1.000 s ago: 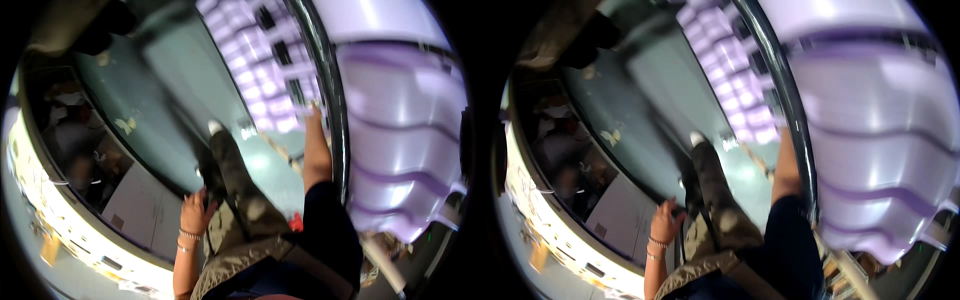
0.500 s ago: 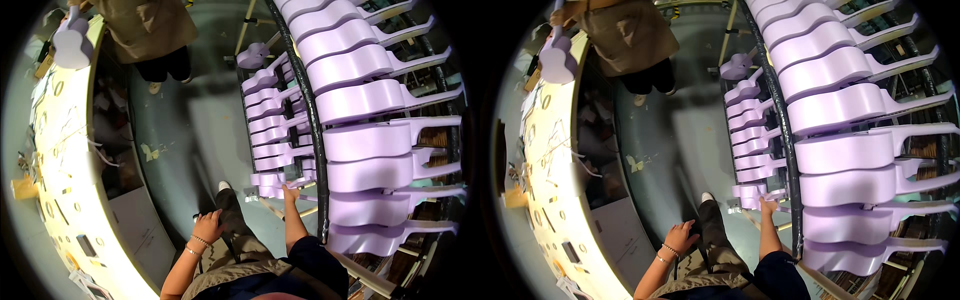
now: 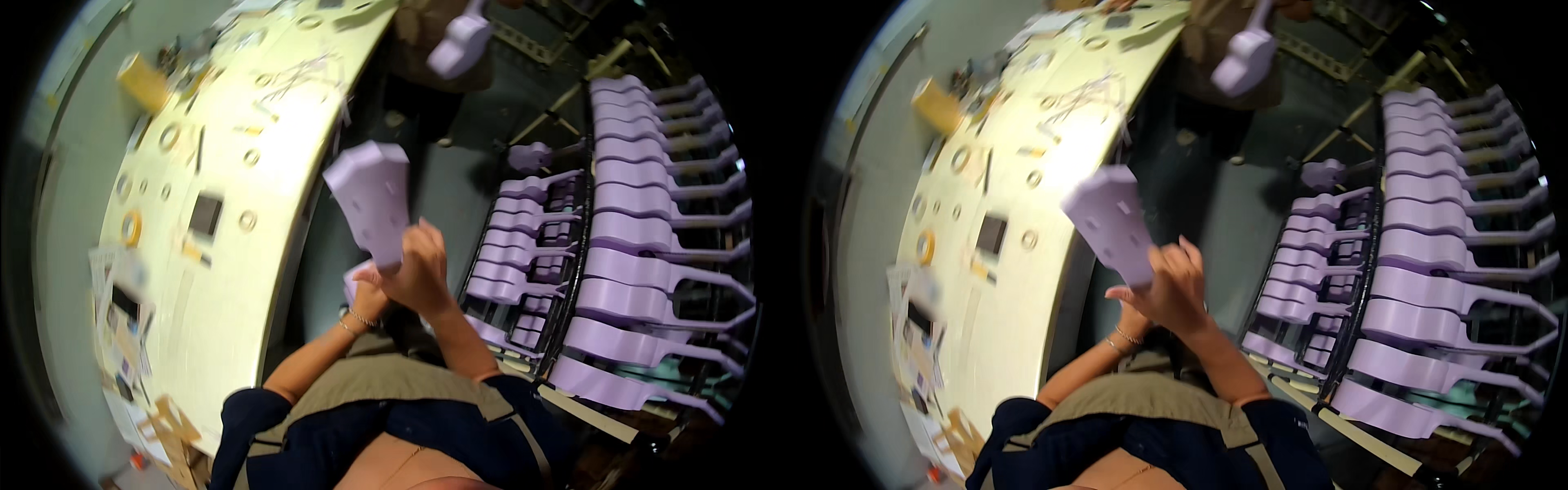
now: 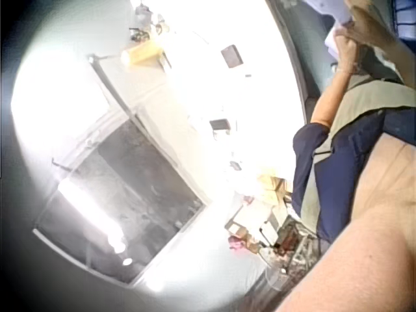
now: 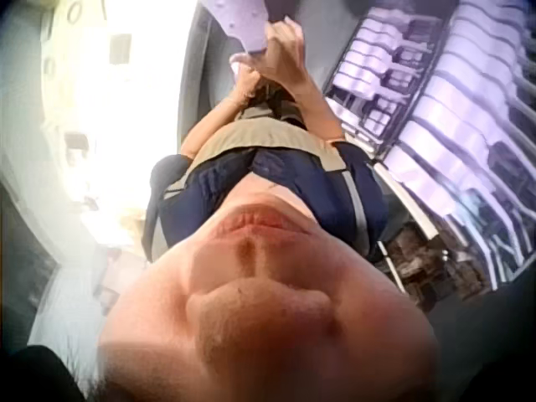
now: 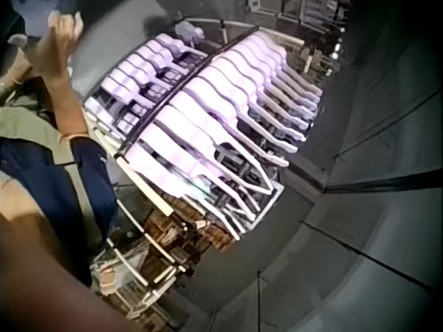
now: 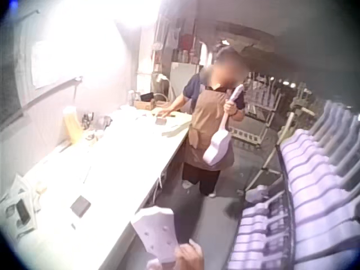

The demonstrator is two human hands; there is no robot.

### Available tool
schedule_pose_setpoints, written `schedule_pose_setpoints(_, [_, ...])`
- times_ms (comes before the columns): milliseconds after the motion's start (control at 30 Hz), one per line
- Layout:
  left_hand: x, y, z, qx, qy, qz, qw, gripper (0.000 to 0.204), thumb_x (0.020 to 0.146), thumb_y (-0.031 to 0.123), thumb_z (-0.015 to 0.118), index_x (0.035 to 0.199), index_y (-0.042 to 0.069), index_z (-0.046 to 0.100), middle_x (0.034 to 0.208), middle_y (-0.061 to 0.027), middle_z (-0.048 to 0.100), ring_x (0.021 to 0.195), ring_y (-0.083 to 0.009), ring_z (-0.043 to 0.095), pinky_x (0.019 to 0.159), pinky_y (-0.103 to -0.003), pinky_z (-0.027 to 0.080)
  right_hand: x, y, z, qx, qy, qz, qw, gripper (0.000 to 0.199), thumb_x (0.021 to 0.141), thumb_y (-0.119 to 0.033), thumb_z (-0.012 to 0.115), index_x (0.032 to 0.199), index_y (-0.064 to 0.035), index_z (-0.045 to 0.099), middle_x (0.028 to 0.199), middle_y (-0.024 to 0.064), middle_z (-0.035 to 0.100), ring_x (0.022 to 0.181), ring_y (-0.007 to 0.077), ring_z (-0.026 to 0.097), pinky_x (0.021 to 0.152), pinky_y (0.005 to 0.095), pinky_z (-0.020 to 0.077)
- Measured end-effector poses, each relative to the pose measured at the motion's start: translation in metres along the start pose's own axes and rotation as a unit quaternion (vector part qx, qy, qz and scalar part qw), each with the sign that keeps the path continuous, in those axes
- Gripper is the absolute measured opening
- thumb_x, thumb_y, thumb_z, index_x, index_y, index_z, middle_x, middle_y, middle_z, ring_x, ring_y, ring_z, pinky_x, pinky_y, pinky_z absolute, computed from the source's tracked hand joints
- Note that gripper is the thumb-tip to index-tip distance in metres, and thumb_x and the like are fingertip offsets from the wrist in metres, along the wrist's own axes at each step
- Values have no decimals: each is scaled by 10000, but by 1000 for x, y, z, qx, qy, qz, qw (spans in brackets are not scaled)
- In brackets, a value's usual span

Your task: The person sands the edges of a purple guitar neck using a sanding block and a small tool. They repeatedly pick up the neck, sand the edges, inspect the surface, and place it on a rack before repeating the process with another neck.

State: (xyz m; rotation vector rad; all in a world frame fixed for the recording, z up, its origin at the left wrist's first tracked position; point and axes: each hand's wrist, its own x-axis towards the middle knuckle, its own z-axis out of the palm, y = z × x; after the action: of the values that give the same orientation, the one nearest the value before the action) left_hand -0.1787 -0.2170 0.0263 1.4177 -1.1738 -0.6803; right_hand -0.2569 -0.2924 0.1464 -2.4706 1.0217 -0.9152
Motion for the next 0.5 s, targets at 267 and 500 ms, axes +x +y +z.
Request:
schedule_pose_setpoints(267, [-45,92,-219,-368,456,15,810,339,920,390,534,983,59,501,820,-81,552,864,-229,550,1024,-494,378,26,-19,52,130,-42,24,990,637,920,-505,461,1310,-3,430,1296,201,458,1218,348,427,1047,446,285])
schedule_pose_setpoints(500, [-112,112,-254,-431,658,53,615,310,901,339,569,1017,63,488,980,-95,540,1015,-260,538,1035,-566,357,20,-17,135,612,-328,332,638,742,948,-584,254,1402,2,296,1406,141,390,1276,267,397,1055,365,320])
